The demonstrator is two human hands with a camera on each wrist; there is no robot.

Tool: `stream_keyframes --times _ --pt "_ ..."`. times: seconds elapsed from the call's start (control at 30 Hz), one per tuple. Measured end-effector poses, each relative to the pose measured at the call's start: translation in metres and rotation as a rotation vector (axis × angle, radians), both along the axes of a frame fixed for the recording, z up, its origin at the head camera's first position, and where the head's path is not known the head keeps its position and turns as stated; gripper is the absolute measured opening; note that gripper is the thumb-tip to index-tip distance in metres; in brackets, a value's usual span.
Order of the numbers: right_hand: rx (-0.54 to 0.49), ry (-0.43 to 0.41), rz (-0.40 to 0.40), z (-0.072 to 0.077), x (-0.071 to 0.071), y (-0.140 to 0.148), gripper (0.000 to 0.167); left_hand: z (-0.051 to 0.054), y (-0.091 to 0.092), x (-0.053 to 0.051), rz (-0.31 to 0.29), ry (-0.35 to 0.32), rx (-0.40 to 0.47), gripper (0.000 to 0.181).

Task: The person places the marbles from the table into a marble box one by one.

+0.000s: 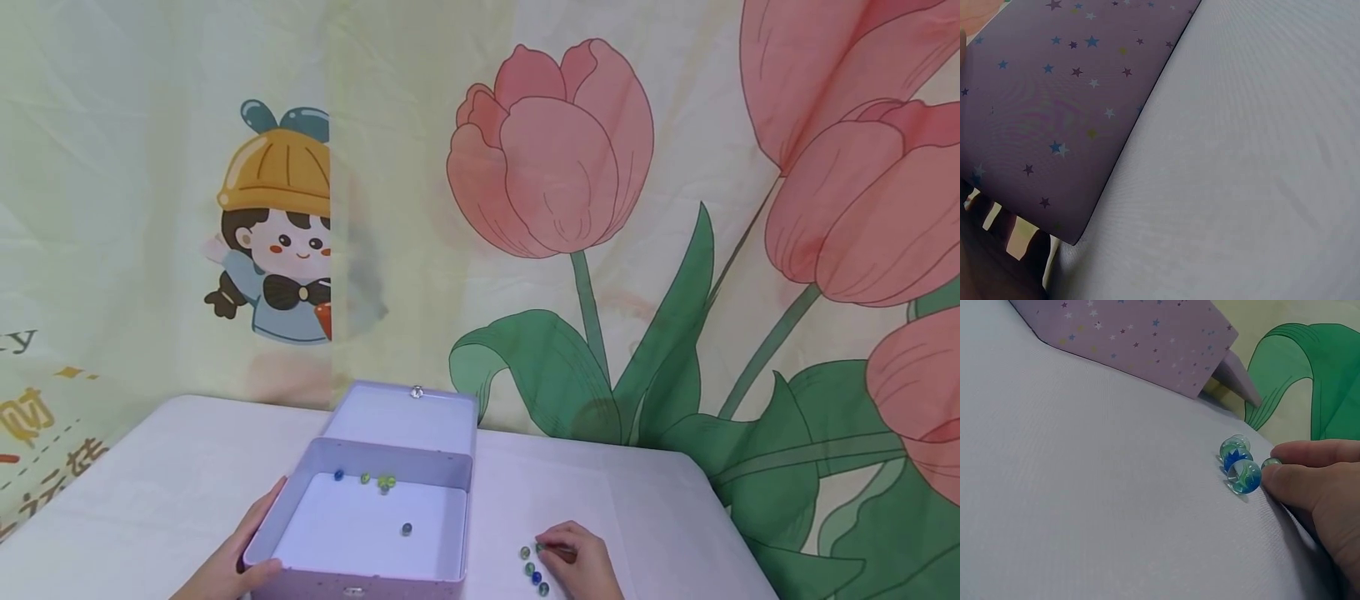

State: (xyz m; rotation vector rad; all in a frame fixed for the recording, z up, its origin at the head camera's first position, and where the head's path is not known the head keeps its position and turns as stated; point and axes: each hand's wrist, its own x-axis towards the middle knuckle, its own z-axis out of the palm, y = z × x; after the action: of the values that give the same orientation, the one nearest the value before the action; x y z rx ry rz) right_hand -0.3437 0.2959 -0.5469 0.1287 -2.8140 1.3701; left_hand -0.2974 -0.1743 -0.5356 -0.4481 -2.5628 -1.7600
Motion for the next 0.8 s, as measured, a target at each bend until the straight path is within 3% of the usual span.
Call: stream_keyframes --times 0.27,0.8 --pt "-0.02 -0.017 -0.079 0.0005 0.0016 -0.0021 0.018 0.0017 0.0 0.0004 -0.003 0.005 -0.016 0.088" --pt "-0.073 -0.069 -0.086 0.0023 0.0023 0.0016 0.032 0.0046 -0.0004 -0.0001 0.002 -0.081 -0.025 0.091"
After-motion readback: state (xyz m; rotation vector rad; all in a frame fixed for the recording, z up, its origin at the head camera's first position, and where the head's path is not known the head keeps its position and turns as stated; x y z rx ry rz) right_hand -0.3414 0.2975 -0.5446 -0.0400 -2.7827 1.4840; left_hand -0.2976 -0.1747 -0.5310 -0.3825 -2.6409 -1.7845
